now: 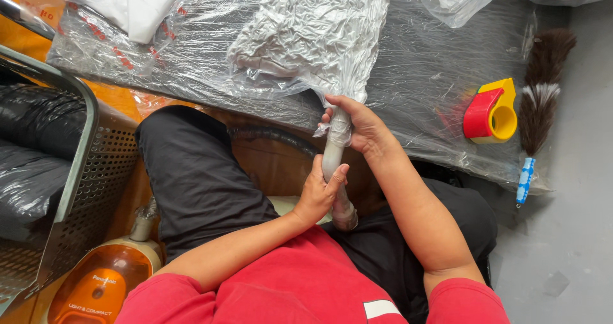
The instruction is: The person cleans a plastic bag with a duster, inserts a pillow into it, and uses a vacuum cleaner hose to remove air and compress the pillow before sealing the bag with tape.
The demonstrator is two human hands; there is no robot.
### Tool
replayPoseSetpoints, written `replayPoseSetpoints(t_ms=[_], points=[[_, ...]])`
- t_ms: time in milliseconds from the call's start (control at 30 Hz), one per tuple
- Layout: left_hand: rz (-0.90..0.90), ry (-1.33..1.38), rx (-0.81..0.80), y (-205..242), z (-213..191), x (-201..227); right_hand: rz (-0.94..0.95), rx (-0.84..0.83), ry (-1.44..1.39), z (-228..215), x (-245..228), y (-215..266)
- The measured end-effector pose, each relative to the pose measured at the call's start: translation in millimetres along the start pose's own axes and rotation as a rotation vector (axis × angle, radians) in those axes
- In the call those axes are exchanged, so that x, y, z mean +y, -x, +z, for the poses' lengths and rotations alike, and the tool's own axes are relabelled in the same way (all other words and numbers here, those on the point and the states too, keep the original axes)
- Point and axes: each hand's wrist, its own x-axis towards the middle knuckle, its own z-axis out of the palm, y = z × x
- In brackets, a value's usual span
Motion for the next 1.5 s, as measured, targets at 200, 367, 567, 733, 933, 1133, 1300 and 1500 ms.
replayPoseSetpoints(t_ms=[200,367,567,733,933,1133,1300,1500], points=[[-0.011,-0.035,-0.025,4.4,-9.2,-1.9,0.065,-0.019,0.012,15.7,-5.0,13.2],[-0.019,-0.057,-0.062,8.0,-15.5,-9.4,0.069,-0.026,0.009,21.2,-2.3,15.9],[-0.13,-0.174,-0.22,30.9,-25.5,-16.0,0.031,-0.01,-0.035,0.5,-16.1,-9.7],[-0.175,-0.209,-0.281,26.8,-39.8,-22.4,0.031,-0.053,0.059,-4.7,-16.8,-5.5],[-0.061,-0.198,-0.402,43.3,-60.2,-11.7,-0.083,0.041,0.219,-32.7,-23.8,-13.6],[-0.051,-0.116,-0.238,20.1,-84.2,-23.3,-0.329,0.386,0.854,-65.5,-11.1,-53.7],[-0.064,-0.101,-0.251,23.0,-95.8,-9.3,-0.342,0.266,0.662,-51.0,-16.6,-19.7],[-0.146,-0.135,-0.186,28.9,-100.3,7.0,-0.681,0.538,1.94,-121.9,7.3,-78.2]])
